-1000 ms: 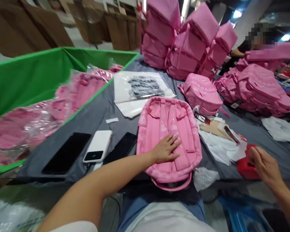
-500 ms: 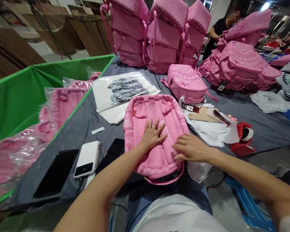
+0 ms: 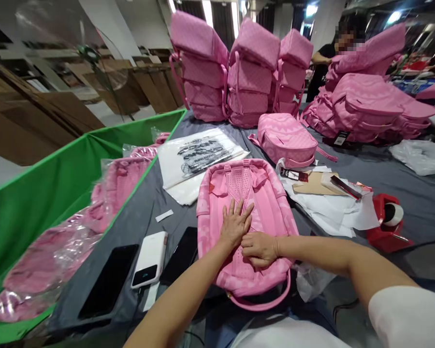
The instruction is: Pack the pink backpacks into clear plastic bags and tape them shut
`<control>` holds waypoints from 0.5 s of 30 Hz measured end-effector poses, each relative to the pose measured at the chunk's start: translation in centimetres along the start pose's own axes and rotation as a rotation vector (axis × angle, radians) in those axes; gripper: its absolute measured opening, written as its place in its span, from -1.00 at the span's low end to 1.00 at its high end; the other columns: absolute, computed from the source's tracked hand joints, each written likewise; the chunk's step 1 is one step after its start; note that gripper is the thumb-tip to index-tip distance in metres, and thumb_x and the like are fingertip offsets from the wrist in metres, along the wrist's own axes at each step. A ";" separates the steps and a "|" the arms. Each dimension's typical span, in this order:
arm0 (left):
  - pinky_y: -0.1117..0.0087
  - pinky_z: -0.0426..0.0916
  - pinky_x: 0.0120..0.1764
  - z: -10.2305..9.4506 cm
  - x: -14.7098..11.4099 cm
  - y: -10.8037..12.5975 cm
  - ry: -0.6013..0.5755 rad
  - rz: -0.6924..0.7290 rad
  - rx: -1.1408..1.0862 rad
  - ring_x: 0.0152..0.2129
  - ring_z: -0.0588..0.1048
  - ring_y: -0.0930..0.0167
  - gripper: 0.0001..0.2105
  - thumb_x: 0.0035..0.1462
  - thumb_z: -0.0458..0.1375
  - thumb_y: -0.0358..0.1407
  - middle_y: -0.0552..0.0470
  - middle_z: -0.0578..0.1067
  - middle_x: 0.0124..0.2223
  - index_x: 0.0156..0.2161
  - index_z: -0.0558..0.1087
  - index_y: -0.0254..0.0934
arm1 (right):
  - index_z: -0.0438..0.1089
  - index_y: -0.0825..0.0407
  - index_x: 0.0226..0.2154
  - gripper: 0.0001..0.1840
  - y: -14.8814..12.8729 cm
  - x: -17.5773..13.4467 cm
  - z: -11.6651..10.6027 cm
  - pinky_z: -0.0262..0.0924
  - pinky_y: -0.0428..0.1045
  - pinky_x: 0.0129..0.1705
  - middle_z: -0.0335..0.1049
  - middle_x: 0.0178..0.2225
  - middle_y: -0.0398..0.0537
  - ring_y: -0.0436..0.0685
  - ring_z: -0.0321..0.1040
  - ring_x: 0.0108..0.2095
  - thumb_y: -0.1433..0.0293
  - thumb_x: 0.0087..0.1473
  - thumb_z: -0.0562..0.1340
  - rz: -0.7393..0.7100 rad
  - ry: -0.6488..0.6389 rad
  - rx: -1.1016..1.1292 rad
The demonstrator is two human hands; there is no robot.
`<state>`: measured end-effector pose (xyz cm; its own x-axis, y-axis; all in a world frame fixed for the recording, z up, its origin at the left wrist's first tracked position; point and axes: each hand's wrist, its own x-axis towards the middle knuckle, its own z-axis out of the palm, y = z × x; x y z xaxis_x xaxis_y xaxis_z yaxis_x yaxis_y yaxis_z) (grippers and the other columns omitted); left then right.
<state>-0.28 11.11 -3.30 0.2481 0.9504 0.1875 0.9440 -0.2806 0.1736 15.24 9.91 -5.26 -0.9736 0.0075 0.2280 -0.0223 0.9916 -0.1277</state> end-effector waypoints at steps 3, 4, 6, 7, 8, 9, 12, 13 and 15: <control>-0.25 0.06 0.32 -0.5 -1.1 0.6 -0.037 0.018 -0.024 0.40 0.12 0.01 -0.52 0.38 0.02 -0.20 -0.04 0.18 0.46 0.37 0.26 0.11 | 0.40 0.04 -0.34 -0.82 -1.0 -0.2 -1.4 0.26 0.07 -0.12 0.40 -0.37 -0.01 0.16 0.31 -0.27 0.36 0.25 0.13 0.071 0.059 -0.052; -0.24 0.04 0.33 -0.7 -1.5 0.8 -0.058 0.023 -0.034 0.41 0.10 0.01 -0.51 0.38 0.03 -0.20 -0.05 0.17 0.47 0.37 0.26 0.09 | 0.42 0.04 -0.31 -0.78 -0.9 -0.2 -2.3 0.27 0.09 -0.08 0.43 -0.35 0.01 0.17 0.33 -0.24 0.38 0.28 0.09 0.099 0.065 -0.066; -0.24 -0.01 0.35 -0.9 -2.3 1.3 -0.090 0.021 -0.053 0.42 0.05 -0.01 -0.51 0.37 0.02 -0.19 -0.08 0.13 0.48 0.38 0.26 0.01 | 0.47 0.03 -0.20 -0.69 0.3 -0.2 -4.5 0.27 0.12 0.00 0.49 -0.24 0.06 0.19 0.37 -0.15 0.44 0.34 0.01 0.241 0.094 -0.113; -0.25 -0.04 0.35 -0.9 -2.8 1.5 -0.088 0.010 -0.060 0.43 0.02 -0.03 -0.50 0.38 0.00 -0.18 -0.09 0.12 0.48 0.38 0.26 -0.02 | 0.47 0.07 -0.09 -0.67 1.4 -0.2 -5.4 0.26 0.15 0.04 0.50 -0.12 0.14 0.21 0.37 -0.07 0.45 0.35 0.00 0.416 0.135 -0.152; -0.26 -0.06 0.34 -0.9 -3.2 1.7 -0.080 -0.004 -0.065 0.43 0.01 -0.04 -0.50 0.39 -0.03 -0.17 -0.10 0.11 0.49 0.39 0.26 -0.05 | 0.44 0.11 0.04 -0.65 2.7 -0.3 -6.2 0.23 0.18 0.10 0.46 0.04 0.22 0.25 0.34 0.04 0.44 0.34 0.03 0.595 0.195 -0.188; -0.27 -0.06 0.34 -0.9 -3.7 1.9 -0.067 -0.019 -0.065 0.43 0.00 -0.04 -0.50 0.40 -0.06 -0.16 -0.10 0.11 0.49 0.39 0.25 -0.06 | 0.37 0.12 0.17 -0.59 3.9 -0.5 -6.6 0.16 0.22 0.19 0.35 0.19 0.25 0.29 0.25 0.19 0.41 0.33 0.07 0.743 0.224 -0.214; -0.22 0.02 0.30 -1.6 -4.5 1.9 -0.078 -0.002 -0.040 0.39 0.06 -0.09 -0.46 0.38 -0.05 -0.07 -0.16 0.15 0.47 0.40 0.24 -0.09 | 0.22 0.06 0.33 -0.45 5.7 -1.3 -6.5 -0.12 0.34 0.37 0.10 0.40 0.18 0.39 -0.04 0.40 0.35 0.33 0.12 0.973 0.137 -0.231; -0.18 0.08 0.27 -2.1 -4.3 1.7 -0.107 0.034 -0.029 0.36 0.12 -0.10 -0.43 0.35 -0.01 -0.03 -0.20 0.20 0.44 0.39 0.25 -0.12 | 0.19 0.04 0.36 -0.43 5.5 -1.5 -6.1 -0.19 0.36 0.39 0.07 0.42 0.16 0.40 -0.09 0.42 0.34 0.34 0.10 0.996 0.088 -0.226; -0.08 0.20 0.20 -3.3 -3.0 1.3 -0.169 0.099 -0.011 0.22 0.33 -0.05 -0.37 0.30 0.03 0.06 -0.27 0.39 0.30 0.37 0.28 -0.19 | 0.15 0.05 0.39 -0.41 4.6 -1.4 -5.3 -0.24 0.39 0.40 0.04 0.43 0.18 0.41 -0.10 0.43 0.32 0.37 0.07 1.011 0.022 -0.226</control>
<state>-0.47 7.46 -0.42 0.3733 0.9269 0.0394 0.9109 -0.3742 0.1735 17.68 15.16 -1.07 -0.5097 0.8500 0.1332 0.8485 0.5222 -0.0859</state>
